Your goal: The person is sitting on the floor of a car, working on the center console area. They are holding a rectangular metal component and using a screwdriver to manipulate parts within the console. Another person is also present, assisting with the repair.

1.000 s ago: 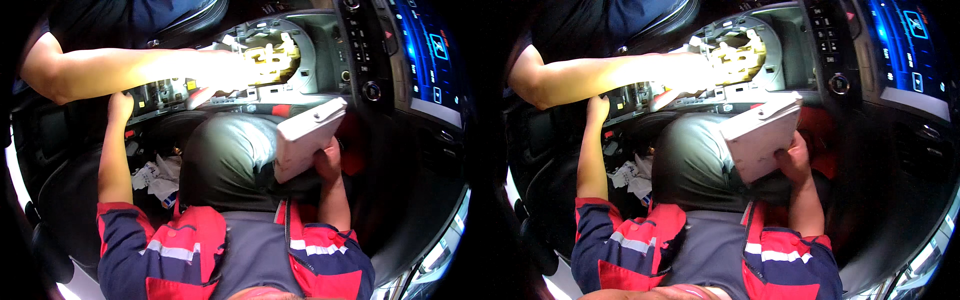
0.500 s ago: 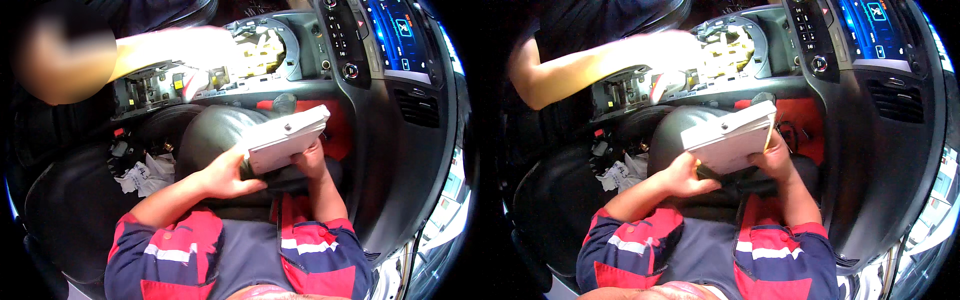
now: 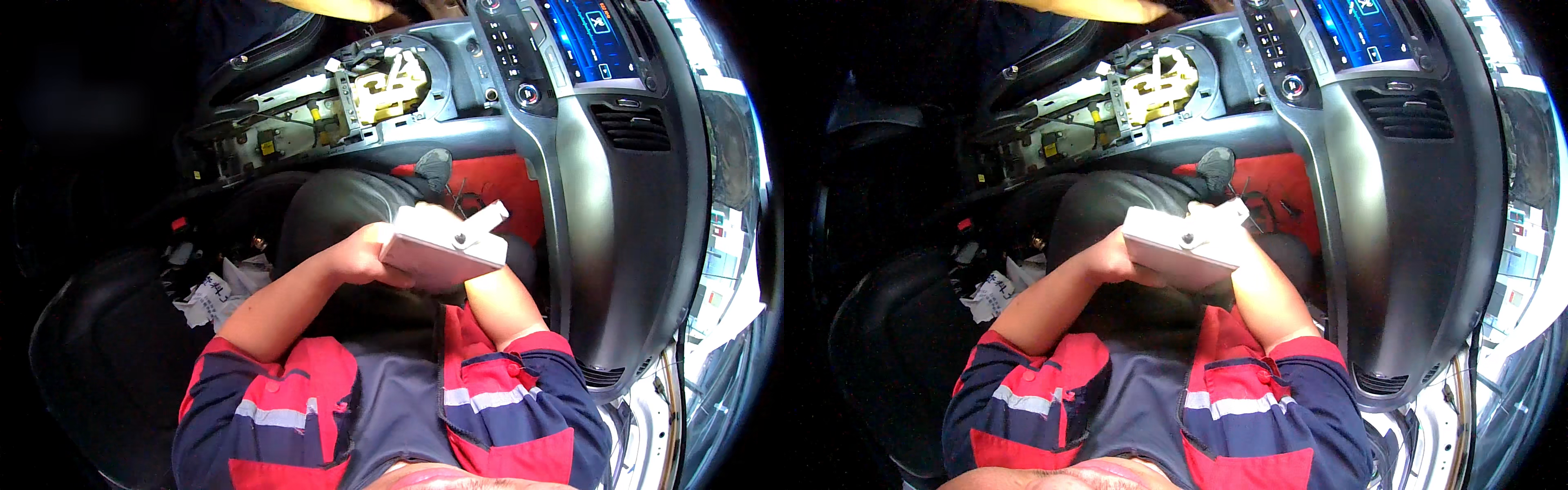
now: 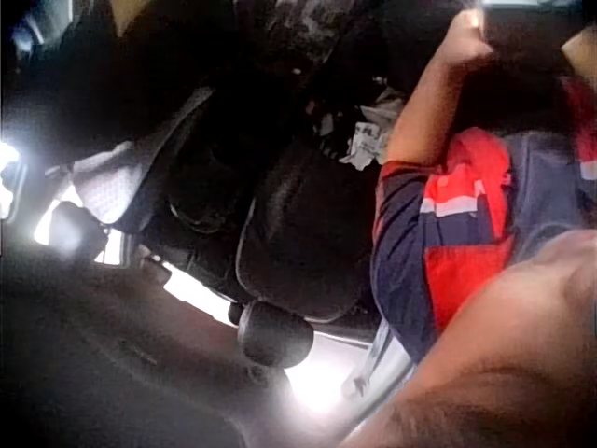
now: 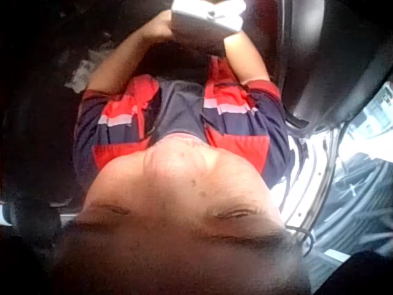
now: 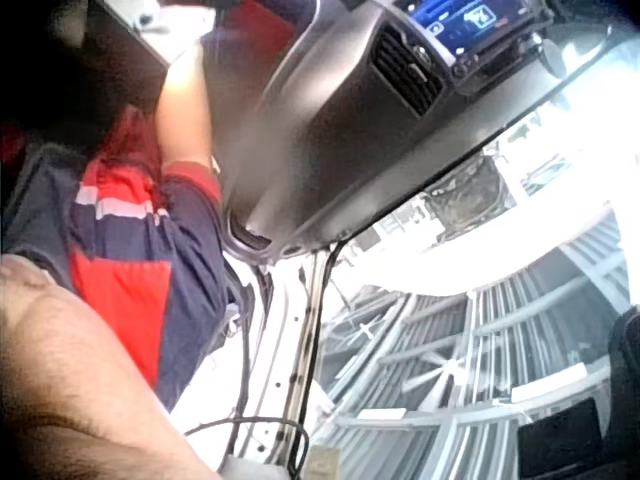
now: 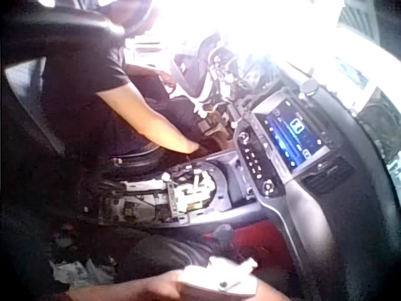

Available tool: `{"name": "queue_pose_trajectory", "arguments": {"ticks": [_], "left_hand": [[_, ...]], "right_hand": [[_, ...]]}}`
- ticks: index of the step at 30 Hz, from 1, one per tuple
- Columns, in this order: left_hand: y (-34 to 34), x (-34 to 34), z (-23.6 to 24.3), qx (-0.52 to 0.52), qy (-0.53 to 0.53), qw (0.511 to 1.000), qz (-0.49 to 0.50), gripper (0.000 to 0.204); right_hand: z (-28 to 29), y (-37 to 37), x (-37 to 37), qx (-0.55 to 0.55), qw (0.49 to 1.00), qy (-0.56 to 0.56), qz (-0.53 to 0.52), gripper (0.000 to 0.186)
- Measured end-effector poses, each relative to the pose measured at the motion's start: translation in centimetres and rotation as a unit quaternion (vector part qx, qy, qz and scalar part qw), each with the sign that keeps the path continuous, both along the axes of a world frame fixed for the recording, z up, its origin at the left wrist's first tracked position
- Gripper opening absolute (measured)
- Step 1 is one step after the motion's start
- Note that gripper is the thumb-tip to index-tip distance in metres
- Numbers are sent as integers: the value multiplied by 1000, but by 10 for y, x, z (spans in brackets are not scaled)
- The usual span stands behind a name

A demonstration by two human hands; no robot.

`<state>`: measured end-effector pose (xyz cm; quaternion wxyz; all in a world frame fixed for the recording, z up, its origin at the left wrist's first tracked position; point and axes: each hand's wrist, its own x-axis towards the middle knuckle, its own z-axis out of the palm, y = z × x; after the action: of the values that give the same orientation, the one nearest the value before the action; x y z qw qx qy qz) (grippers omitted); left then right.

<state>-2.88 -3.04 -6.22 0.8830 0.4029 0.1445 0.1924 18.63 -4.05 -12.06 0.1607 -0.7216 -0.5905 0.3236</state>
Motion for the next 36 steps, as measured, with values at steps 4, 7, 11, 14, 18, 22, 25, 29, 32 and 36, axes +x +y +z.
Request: {"name": "queue_pose_trajectory", "arguments": {"ticks": [4,7,11,14,18,22,25,29,32,36], "left_hand": [[-6,-1,5,39,15,999,7,51],[-7,1,11,21,17,1000,1,53],[-7,2,9,26,15,999,15,54],[-8,2,5,30,12,999,26,53],[-4,1,13,7,26,1000,8,48],[-9,5,8,-12,58,998,-6,45],[-12,12,6,22,58,998,-13,41],[-6,15,7,183,117,976,-16,37],[-6,17,7,56,131,990,-7,37],[-1,15,17,-19,173,985,7,45]], "right_hand": [[8,10,-2,48,996,-47,59,54],[13,39,-8,68,995,-24,65,55],[24,73,-22,-54,996,-37,59,66],[15,66,-27,120,991,-16,47,70],[8,63,-12,42,996,-41,71,67],[41,22,9,-258,809,497,-178,47],[56,0,20,-266,776,547,-165,47],[50,-13,29,-143,879,454,35,47],[40,-4,22,-91,913,378,123,46],[31,10,19,-63,928,324,171,46]]}}
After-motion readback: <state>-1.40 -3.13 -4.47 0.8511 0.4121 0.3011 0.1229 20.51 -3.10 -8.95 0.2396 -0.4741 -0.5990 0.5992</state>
